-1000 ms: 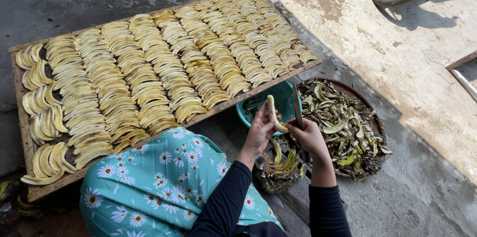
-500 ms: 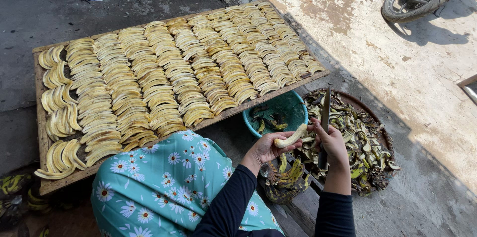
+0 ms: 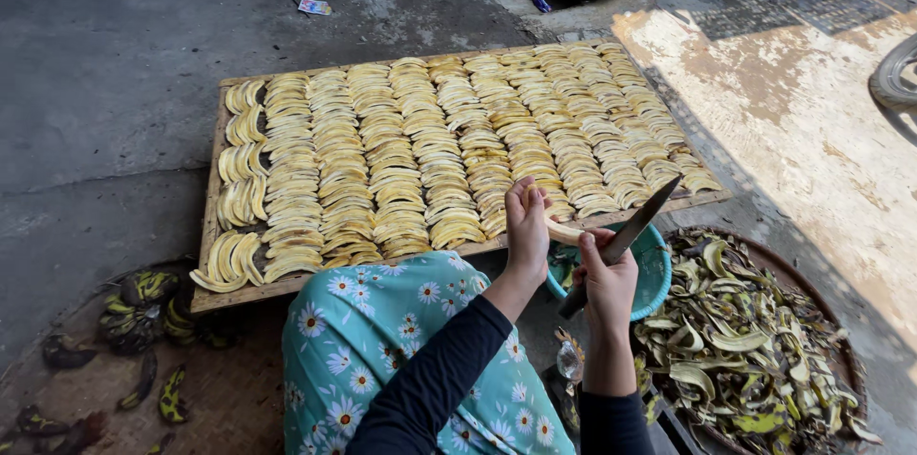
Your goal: The person sits on the ground and peels bananas with a knife, placing the peeled bananas in rows on a wooden drying tray and dropping the peels into a basket. They continue peeling and arranging bananas across the tray, then set the knife down and handle the peel basket.
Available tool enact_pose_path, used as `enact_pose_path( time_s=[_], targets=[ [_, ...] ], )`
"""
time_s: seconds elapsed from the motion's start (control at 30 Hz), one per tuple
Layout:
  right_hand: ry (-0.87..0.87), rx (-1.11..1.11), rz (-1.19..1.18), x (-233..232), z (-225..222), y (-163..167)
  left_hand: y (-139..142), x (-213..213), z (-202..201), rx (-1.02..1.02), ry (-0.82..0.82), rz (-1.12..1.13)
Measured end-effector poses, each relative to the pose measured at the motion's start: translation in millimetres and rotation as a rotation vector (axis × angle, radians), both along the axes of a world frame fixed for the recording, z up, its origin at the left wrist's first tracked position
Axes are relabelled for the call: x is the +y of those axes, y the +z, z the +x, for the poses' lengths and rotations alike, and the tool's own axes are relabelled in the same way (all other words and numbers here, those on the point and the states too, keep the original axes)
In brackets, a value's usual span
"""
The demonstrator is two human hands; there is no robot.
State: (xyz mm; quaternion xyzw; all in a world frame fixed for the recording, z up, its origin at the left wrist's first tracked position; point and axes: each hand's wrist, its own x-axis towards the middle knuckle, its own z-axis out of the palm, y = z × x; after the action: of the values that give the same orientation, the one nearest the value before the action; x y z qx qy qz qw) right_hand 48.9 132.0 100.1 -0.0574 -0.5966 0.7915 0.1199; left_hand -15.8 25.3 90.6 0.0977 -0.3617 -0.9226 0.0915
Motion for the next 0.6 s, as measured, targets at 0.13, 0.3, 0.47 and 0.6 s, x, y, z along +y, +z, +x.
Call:
enact_pose_path(
  time_s=[0.13,0.3,0.47,0.6],
  targets=[
    [0.251,0.133,0.178,-68.5,11.6,43.4,14.8,-70.4,-39.5,0.1,0.059,-0.115],
    [0.537,0.202,0.183,-103.4,14.8,66.8,11.0,-145.4,-57.7,0.024,0.035,-0.106],
    [0.712,0.182,0.429,-126.5,3.3,51.9,-12.5,-169.9,-61.6,0.029,0.072,0.148],
    [0.698,0.232,0.595,-143.5,-7.8,45.4,-16.9,-191.2,-70.5,-0.041,0.111,0.099]
  ],
)
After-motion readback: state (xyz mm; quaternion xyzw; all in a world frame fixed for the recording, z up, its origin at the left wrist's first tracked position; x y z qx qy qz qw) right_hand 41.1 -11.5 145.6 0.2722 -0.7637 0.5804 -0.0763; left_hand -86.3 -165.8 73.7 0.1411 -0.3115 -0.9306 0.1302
